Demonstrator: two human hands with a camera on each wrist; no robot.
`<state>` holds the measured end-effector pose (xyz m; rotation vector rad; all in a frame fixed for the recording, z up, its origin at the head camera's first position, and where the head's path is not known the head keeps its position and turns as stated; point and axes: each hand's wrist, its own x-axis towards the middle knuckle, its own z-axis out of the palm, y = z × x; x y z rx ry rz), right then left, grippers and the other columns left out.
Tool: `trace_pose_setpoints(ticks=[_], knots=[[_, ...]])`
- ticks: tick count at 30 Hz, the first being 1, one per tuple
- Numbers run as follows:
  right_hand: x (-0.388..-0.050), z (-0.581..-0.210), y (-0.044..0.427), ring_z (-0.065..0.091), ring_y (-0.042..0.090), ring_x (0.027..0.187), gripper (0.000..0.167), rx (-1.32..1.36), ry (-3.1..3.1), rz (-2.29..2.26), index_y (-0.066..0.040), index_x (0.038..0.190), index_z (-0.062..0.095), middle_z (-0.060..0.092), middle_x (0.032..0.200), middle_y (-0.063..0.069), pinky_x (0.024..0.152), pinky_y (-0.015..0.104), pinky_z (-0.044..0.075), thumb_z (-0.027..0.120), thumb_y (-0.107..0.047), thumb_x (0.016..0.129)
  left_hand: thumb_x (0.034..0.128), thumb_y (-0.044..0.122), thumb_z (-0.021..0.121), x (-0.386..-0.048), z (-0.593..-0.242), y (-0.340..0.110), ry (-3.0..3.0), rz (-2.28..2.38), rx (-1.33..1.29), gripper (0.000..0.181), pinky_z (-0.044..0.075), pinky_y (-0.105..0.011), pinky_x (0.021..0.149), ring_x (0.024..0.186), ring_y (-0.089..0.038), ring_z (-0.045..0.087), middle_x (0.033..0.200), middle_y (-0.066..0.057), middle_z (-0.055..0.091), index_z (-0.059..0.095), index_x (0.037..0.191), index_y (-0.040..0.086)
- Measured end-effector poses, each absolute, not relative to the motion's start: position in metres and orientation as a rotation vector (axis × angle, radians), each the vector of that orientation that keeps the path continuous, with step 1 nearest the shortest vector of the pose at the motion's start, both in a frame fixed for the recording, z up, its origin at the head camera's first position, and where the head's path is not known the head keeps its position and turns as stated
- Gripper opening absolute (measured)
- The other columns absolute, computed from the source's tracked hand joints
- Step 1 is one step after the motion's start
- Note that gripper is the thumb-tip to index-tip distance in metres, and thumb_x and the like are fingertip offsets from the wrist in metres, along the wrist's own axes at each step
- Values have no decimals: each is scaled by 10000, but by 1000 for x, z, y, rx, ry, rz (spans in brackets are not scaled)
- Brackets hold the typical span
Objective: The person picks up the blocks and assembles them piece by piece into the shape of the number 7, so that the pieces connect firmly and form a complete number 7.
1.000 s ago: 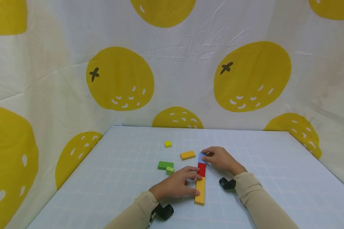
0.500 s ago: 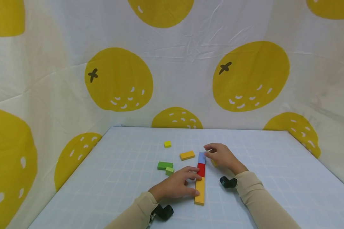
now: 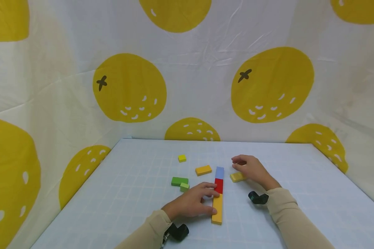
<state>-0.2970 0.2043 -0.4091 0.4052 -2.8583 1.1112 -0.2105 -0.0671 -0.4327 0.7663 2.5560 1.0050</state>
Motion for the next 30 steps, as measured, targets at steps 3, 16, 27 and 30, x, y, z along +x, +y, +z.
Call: trace_pose_setpoints(ticks=[3, 16, 27, 30], knots=[[-295, -408, 213, 597, 289, 1094, 362, 419, -2845, 1099, -40, 1275, 656, 681, 1176, 86, 934, 465, 520, 663, -236, 970, 844, 463, 785, -211, -432, -66, 2564, 994, 766, 390, 511, -270, 921, 1246, -70, 471, 1436, 205, 461, 680, 1214, 399], [-291, -419, 241, 614, 245, 1072, 356, 453, -2967, 1117, -84, 1261, 685, 685, 1201, 60, 949, 465, 511, 679, -247, 945, 847, 471, 782, -211, -431, -64, 2564, 976, 762, 383, 502, -262, 928, 1236, -62, 476, 1440, 210, 455, 682, 1209, 396], [-289, -424, 245, 603, 252, 1091, 421, 540, -2966, 1162, -84, 1289, 666, 667, 1238, 71, 963, 464, 512, 707, -311, 937, 842, 479, 783, -211, -434, -64, 2567, 978, 754, 394, 513, -268, 922, 1251, -66, 472, 1435, 224, 455, 677, 1214, 406], [-291, -426, 244, 595, 241, 1081, 413, 529, -2972, 1154, -107, 1287, 670, 663, 1238, 58, 961, 453, 514, 710, -320, 934, 841, 479, 783, -211, -433, -64, 2568, 975, 747, 396, 516, -274, 923, 1261, -73, 467, 1433, 221, 458, 677, 1216, 405]])
